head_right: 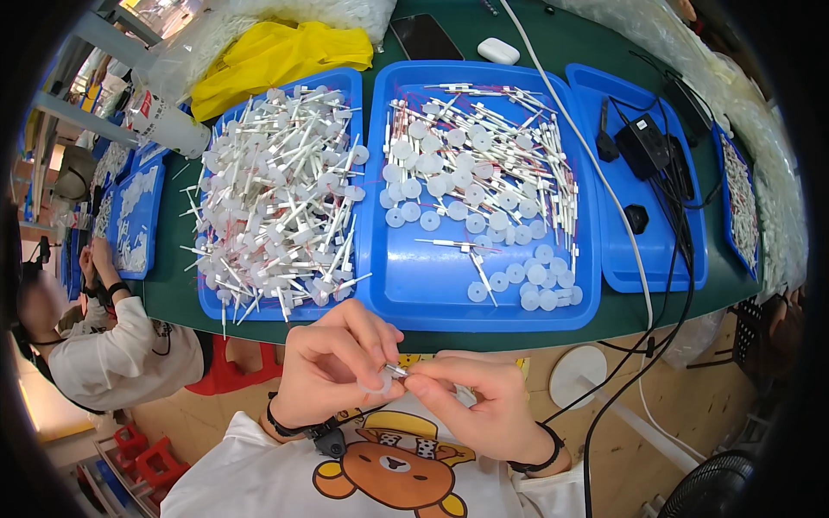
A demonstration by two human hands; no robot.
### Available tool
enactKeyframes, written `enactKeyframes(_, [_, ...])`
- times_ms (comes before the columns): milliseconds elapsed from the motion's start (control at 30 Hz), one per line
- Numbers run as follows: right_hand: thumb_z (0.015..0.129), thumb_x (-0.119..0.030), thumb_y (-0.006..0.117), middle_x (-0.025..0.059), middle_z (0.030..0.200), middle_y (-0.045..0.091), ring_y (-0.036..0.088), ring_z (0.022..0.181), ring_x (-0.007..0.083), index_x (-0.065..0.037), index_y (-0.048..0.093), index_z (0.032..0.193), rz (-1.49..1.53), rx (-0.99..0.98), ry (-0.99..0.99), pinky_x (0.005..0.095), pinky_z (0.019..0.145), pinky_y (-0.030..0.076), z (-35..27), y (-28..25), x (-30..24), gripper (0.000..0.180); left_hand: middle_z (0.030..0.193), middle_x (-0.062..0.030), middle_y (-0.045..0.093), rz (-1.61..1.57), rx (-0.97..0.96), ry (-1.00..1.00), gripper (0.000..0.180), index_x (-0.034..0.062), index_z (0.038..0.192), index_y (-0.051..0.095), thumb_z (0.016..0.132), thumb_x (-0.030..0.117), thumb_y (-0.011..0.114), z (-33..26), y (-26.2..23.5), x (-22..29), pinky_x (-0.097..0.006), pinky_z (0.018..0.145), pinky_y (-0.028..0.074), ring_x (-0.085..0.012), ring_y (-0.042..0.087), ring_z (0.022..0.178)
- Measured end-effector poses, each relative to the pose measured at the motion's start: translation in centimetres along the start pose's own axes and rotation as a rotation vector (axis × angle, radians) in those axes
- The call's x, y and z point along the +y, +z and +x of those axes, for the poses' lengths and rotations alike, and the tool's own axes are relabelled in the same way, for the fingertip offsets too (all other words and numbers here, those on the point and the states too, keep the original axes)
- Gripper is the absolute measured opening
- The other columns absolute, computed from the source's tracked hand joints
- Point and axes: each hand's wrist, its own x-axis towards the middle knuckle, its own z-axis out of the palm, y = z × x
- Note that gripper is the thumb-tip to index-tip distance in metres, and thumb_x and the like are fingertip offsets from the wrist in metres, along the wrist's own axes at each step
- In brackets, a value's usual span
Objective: The person repeatedly picks small white circular discs and thin white sticks from blue trays, inserts the sticks into the discs, and places the assembled units back into the trays. The process is continuous and repetitive throughout the clip.
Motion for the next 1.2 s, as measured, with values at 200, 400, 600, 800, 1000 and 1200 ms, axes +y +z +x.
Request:
enactKeyframes(200, [0.086,0.001,0.071,0.0085,0.07,0.063,0.054,0.057,0.0162,0.006,0.07,0.092,-0.283,0.008,-0.183,0.0289,0.053,0.04,0.6,-0.4,-0.7,0.008,0.101,-0.0072,0.062,0.111,-0.012,0.001,0.028,0.0032,0.1,0.076,0.074,-0.008,0.081,-0.2,-0.5,-0.7,-0.033,0.09,0.048,-0.018,0.06,0.098])
enactKeyframes(400, [0.084,0.001,0.073,0.0087,0.069,0.063,0.054,0.056,0.017,0.004,0.071,0.09,-0.294,0.03,-0.214,0.03,0.052,0.04,0.4,-0.4,-0.4,0.008,0.104,-0.0094,0.069,0.189,0.044,0.003,0.038,0.0002,0.108,0.072,0.073,0.0,0.086,-0.4,-0.2,-0.3,-0.033,0.087,0.049,-0.0186,0.063,0.094])
enactKeyframes(600, [0.081,0.001,0.075,0.009,0.065,0.057,0.051,0.054,0.0212,0.004,0.07,0.094,-0.436,0.025,-0.328,0.0334,0.051,0.037,0.2,-0.5,-0.6,0.014,0.103,-0.0091,0.07,0.324,0.057,0.075,0.043,-0.0001,0.108,0.072,0.068,0.001,0.088,-0.4,-0.3,-0.2,-0.034,0.091,0.051,-0.02,0.064,0.093])
enactKeyframes(800, [0.078,-0.004,0.079,0.0056,0.068,0.052,0.049,0.057,0.021,0.003,0.069,0.099,-0.726,-0.033,-0.536,0.0333,0.052,0.036,0.1,-0.7,-1.1,0.025,0.095,-0.0074,0.071,0.228,0.045,-0.016,0.041,0.0023,0.107,0.076,0.067,0.0,0.088,-0.8,-0.6,-0.1,-0.036,0.096,0.05,-0.0191,0.063,0.094])
enactKeyframes(1000, [0.074,-0.003,0.073,0.0034,0.072,0.048,0.049,0.064,0.0175,0.006,0.068,0.101,-1.06,-0.107,-0.706,0.0312,0.056,0.038,-0.3,-1.4,-2.2,0.029,0.092,-0.0075,0.071,0.139,-0.038,-0.142,0.039,0.0008,0.107,0.076,0.07,0.0,0.087,-0.8,-1.0,0.1,-0.037,0.099,0.049,-0.0173,0.062,0.09])
enactKeyframes(1200, [0.073,-0.008,0.078,0.0011,0.067,0.044,0.045,0.057,0.017,0.004,0.069,0.096,-1.185,-0.137,-0.727,0.0322,0.051,0.033,-0.3,-1.1,-3.1,0.028,0.088,-0.0069,0.071,0.248,-0.054,-0.112,0.036,0.0017,0.104,0.077,0.07,0.002,0.087,-0.5,-1.1,0.3,-0.039,0.098,0.051,-0.0176,0.064,0.084])
